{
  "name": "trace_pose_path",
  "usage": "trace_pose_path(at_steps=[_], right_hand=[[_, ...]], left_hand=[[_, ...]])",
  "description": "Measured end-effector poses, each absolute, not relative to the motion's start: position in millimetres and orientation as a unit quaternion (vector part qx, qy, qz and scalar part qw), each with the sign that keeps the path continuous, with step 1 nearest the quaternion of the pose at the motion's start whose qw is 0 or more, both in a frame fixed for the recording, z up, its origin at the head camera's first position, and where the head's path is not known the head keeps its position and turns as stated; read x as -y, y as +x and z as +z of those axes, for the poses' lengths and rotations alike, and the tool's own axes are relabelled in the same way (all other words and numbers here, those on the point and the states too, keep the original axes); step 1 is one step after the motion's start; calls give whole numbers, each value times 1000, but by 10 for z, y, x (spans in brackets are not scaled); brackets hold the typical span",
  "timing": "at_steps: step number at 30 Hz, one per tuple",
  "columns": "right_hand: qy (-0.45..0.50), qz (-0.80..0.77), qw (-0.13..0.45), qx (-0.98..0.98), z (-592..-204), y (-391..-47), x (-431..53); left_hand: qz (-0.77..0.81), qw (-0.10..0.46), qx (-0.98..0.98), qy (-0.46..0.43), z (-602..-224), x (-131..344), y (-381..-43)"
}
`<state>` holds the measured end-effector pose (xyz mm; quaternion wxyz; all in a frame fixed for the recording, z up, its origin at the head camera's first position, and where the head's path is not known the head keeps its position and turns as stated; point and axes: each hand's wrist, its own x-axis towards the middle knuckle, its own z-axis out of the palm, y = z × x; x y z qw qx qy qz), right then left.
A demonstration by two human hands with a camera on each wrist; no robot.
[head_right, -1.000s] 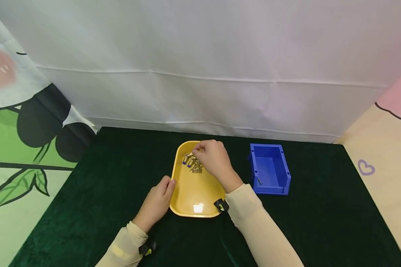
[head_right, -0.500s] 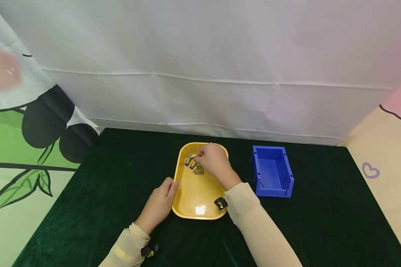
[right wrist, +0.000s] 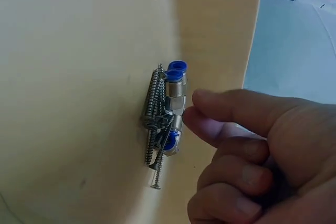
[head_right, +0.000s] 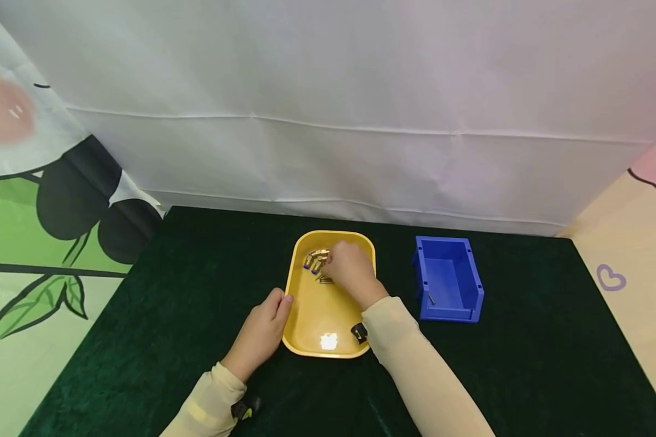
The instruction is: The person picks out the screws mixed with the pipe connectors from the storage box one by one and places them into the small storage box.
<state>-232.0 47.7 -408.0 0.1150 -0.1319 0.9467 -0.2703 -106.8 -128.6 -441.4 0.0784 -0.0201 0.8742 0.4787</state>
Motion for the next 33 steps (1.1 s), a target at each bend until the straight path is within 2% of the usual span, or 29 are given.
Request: trace_pose_path(at_steps=[26,33], right_hand=[[-145,-171,112,-968,-4138,-2342,-348],[-118,-198,103,-968,-4100,-2318,-384]], left_hand=[[474,74,-877,-34,-4398,1273,-1082],[474,80,-876,-38,-4399,1263,-1074]])
